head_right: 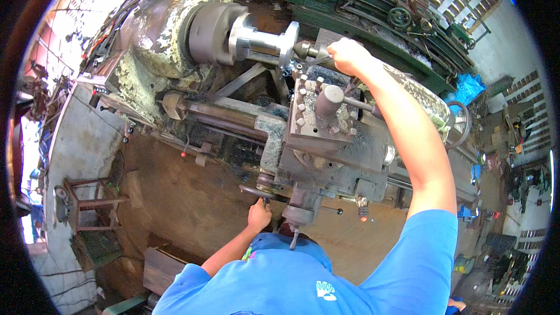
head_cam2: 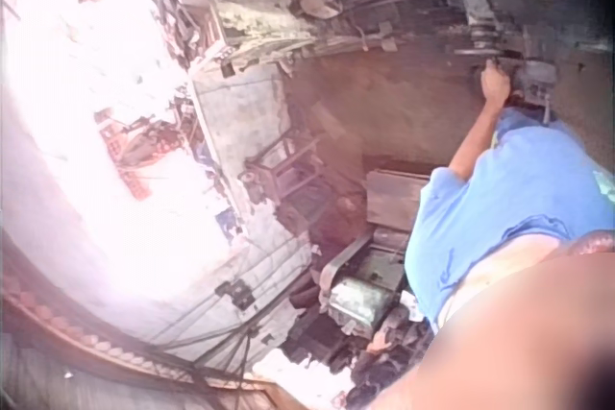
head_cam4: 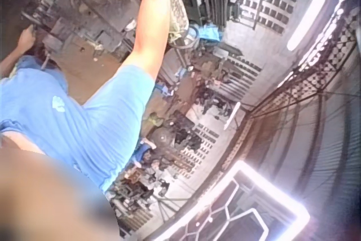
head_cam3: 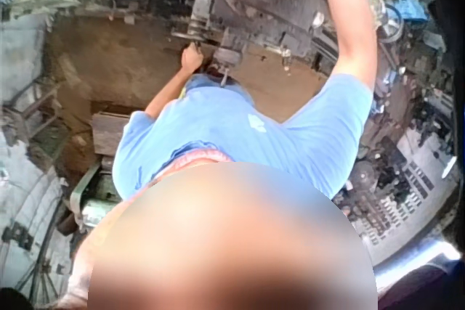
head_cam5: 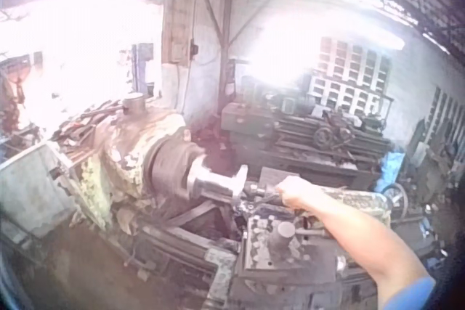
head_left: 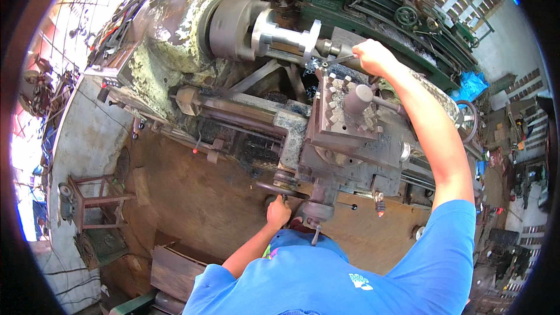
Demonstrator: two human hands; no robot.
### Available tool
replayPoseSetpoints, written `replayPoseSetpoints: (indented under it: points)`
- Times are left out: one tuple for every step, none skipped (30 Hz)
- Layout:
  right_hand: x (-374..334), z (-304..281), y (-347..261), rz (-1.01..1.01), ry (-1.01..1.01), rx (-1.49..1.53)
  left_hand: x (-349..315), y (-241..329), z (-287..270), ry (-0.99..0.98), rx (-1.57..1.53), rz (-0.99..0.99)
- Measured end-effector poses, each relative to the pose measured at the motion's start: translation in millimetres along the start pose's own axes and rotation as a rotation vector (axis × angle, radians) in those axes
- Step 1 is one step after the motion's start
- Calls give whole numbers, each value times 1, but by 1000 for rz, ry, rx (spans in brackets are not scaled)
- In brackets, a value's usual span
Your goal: The person operates a metal lathe in a workshop, adjusting the tool post and carriage while a cylindrical metal workpiece rotates. They use a wrench to tighten a component on the lathe and repeatedly move the tool along the workpiece. The person also briefly interacts with another worker who hands them a piece of paper.
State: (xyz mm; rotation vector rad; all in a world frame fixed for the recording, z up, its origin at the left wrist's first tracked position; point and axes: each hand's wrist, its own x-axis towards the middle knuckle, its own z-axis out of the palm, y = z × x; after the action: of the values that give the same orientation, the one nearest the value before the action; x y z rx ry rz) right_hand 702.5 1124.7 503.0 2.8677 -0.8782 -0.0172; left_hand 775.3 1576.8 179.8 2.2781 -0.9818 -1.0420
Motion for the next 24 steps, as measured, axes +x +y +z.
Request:
replayPoseSetpoints:
  points:
    - [-1,-1,1,4,57,13,0,1,0,-3,6,2]
    - [-1,-4,4,0,95,26,-1,2,-1,-3,19,-1]
    - [-1,-6,5,-10,140,34,-1,2,-2,-11,10,-5]
    - [-5,-10,10,-11,198,86,-2,3,-2,-15,9,-13]
    - [-7,-13,13,69,180,137,-3,4,-3,-10,12,-16]
    - [-12,-17,18,59,204,164,-3,4,-3,-10,3,-12]
    - [-17,-19,21,39,239,188,-3,4,-3,0,-2,-4]
    - [-21,-21,24,53,245,187,-4,4,-3,9,-9,2]
    - [-24,-23,26,60,260,185,-4,4,-3,12,-12,4]
    - [-26,-25,28,68,275,183,-4,3,-3,14,-14,6]
    - [-28,-28,30,82,336,226,-4,3,-2,16,-4,7]
    - [-29,-31,31,97,399,269,-4,3,-2,16,-18,-1]
    - [-28,-34,33,112,462,312,-4,3,-2,18,-21,-9]
    - [-30,-38,35,133,470,337,-4,3,-2,21,-13,-19]
    - [-30,-40,35,128,518,369,-3,3,-2,15,-22,-19]
    - [-31,-41,35,127,478,368,-3,4,-2,12,-20,-21]
    - [-31,-41,34,131,436,366,-3,4,-2,8,-17,-23]
    - [-30,-39,33,90,399,348,-3,4,-2,7,-14,-21]
    - [-29,-36,31,54,361,329,-4,5,-3,6,-11,-20]
    - [-28,-32,28,20,324,311,-4,5,-3,8,4,-18]
    - [-26,-27,25,8,283,306,-4,5,-3,6,-10,-18]
    - [-23,-22,21,-1,243,302,-4,5,-3,7,-13,-17]
    - [-19,-17,18,-19,208,295,-3,5,-2,13,-8,-16]
    - [-16,-12,15,-26,183,252,-2,4,-2,2,-2,-23]
